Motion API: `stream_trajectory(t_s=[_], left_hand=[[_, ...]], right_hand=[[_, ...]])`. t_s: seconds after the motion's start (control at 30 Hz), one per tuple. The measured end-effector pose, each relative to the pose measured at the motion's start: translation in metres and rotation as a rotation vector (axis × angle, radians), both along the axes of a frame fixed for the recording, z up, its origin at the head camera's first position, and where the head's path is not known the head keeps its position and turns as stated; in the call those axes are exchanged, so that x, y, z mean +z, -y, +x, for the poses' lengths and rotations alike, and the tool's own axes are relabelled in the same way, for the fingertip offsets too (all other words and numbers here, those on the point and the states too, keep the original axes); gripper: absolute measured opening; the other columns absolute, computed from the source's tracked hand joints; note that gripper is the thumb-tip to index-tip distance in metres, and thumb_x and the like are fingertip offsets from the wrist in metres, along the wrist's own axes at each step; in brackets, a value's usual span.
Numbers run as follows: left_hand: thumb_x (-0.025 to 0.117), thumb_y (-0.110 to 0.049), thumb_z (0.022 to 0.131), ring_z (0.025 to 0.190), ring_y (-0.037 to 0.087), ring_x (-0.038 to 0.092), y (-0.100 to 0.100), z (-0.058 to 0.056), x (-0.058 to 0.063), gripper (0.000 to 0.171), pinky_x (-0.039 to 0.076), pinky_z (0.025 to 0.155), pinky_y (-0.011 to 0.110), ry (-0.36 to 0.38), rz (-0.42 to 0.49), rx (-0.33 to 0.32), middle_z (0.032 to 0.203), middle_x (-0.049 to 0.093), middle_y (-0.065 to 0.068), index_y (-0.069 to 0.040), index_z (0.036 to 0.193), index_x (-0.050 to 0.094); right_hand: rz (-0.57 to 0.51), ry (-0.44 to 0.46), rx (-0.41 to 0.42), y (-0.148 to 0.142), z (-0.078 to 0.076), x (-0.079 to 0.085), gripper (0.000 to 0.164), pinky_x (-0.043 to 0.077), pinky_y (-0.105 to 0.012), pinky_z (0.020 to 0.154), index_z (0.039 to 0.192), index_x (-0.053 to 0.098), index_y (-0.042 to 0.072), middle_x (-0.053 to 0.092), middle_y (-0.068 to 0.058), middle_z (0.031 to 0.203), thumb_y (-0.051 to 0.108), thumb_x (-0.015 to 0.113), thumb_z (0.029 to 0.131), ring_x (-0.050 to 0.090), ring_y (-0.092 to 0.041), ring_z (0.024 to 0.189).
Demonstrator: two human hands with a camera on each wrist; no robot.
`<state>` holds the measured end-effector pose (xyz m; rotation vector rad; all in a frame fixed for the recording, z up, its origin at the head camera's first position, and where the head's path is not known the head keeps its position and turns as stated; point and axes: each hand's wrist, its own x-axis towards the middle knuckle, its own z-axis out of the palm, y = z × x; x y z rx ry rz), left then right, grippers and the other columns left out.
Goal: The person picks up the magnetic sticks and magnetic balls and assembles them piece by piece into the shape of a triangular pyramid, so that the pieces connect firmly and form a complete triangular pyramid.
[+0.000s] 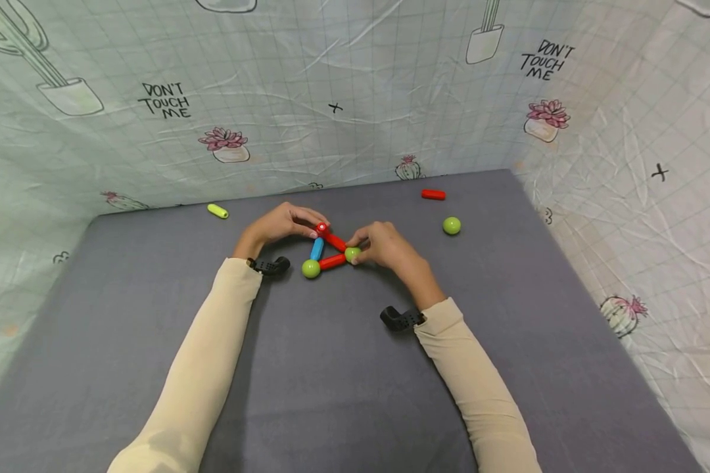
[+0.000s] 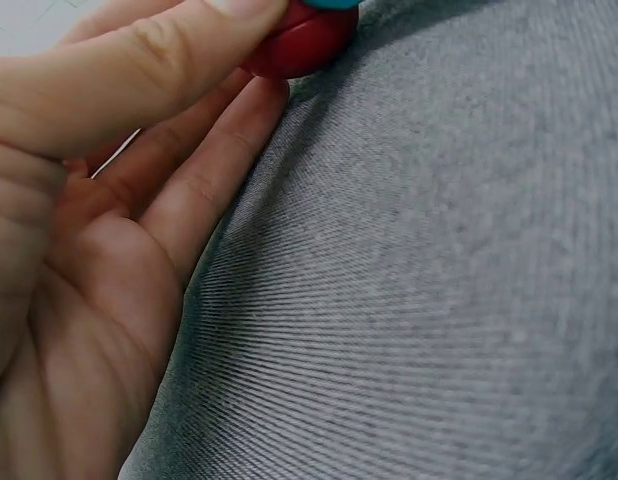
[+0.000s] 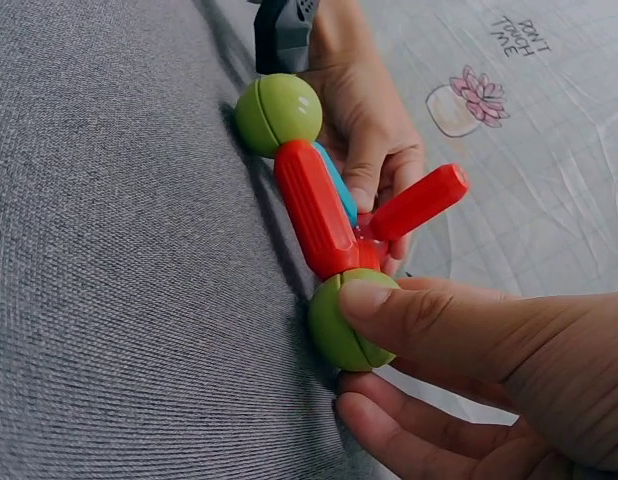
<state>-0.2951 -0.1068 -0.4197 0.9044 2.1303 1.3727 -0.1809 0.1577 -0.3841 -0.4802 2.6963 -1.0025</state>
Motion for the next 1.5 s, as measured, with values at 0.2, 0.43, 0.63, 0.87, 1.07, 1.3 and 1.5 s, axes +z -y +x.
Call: stream_trajectory(t_s=[0.2, 0.43, 0.63, 0.87, 1.07, 1.3, 1.5], left_hand=[[0.078, 0.001, 0.087, 0.128, 0.028, 0.057, 0.0, 0.0, -0.002, 0.026, 0.046, 0.107, 0.041, 0.006, -0.002, 0.014, 0.125, 0.071, 0.014, 0.001, 0.112, 0.077], [0.079, 0.0, 0.086, 0.128, 0.024, 0.057, 0.003, 0.001, -0.002, 0.025, 0.047, 0.105, 0.038, -0.02, 0.006, 0.029, 0.123, 0.072, 0.012, 0.0, 0.11, 0.078], [0.082, -0.001, 0.083, 0.128, 0.023, 0.059, 0.002, 0.002, -0.002, 0.028, 0.047, 0.106, 0.037, -0.05, -0.008, 0.062, 0.124, 0.071, 0.012, 0.001, 0.11, 0.078], [0.084, -0.002, 0.08, 0.126, 0.022, 0.06, -0.003, 0.001, 0.002, 0.033, 0.051, 0.101, 0.033, -0.059, -0.034, 0.07, 0.124, 0.071, 0.011, -0.002, 0.113, 0.078], [0.084, -0.001, 0.08, 0.126, 0.024, 0.059, -0.006, 0.002, 0.004, 0.032, 0.049, 0.103, 0.033, -0.056, -0.058, 0.051, 0.125, 0.071, 0.013, 0.0, 0.111, 0.078], [0.086, -0.001, 0.078, 0.123, 0.023, 0.061, -0.005, 0.005, 0.005, 0.031, 0.051, 0.099, 0.033, -0.064, -0.062, 0.072, 0.123, 0.071, 0.011, -0.001, 0.109, 0.079], [0.087, -0.003, 0.078, 0.126, 0.023, 0.06, -0.003, 0.005, 0.006, 0.032, 0.046, 0.108, 0.039, -0.076, -0.097, 0.095, 0.125, 0.071, 0.011, -0.002, 0.109, 0.079]], right_hand=[[0.007, -0.037, 0.011, 0.0, 0.0, -0.001, 0.035, 0.06, -0.031, 0.076, 0.114, 0.079, 0.007, 0.077, -0.011, 0.109, 0.008, 0.087, 0.08, 0.074, -0.023, 0.095], [0.05, -0.113, 0.012, 0.002, -0.001, 0.0, 0.034, 0.059, -0.034, 0.079, 0.113, 0.079, 0.007, 0.076, -0.011, 0.11, 0.007, 0.087, 0.079, 0.073, -0.024, 0.095], [0.069, -0.156, -0.006, -0.001, -0.005, -0.001, 0.035, 0.059, -0.036, 0.08, 0.113, 0.079, 0.007, 0.076, -0.011, 0.11, 0.006, 0.087, 0.079, 0.072, -0.024, 0.094], [0.065, -0.12, -0.035, -0.008, -0.011, 0.0, 0.038, 0.059, -0.038, 0.083, 0.117, 0.078, 0.01, 0.075, -0.01, 0.114, 0.005, 0.086, 0.08, 0.072, -0.025, 0.1], [0.046, -0.095, -0.047, -0.012, -0.013, -0.002, 0.04, 0.058, -0.04, 0.087, 0.12, 0.076, 0.01, 0.074, -0.01, 0.117, 0.005, 0.085, 0.081, 0.072, -0.025, 0.105], [0.037, -0.112, -0.045, -0.012, -0.012, -0.004, 0.04, 0.058, -0.04, 0.086, 0.12, 0.076, 0.011, 0.075, -0.009, 0.116, 0.007, 0.086, 0.081, 0.072, -0.025, 0.105], [0.043, -0.138, -0.002, -0.011, -0.011, -0.006, 0.039, 0.058, -0.039, 0.085, 0.122, 0.076, 0.01, 0.074, -0.011, 0.118, 0.009, 0.084, 0.083, 0.072, -0.026, 0.104]])
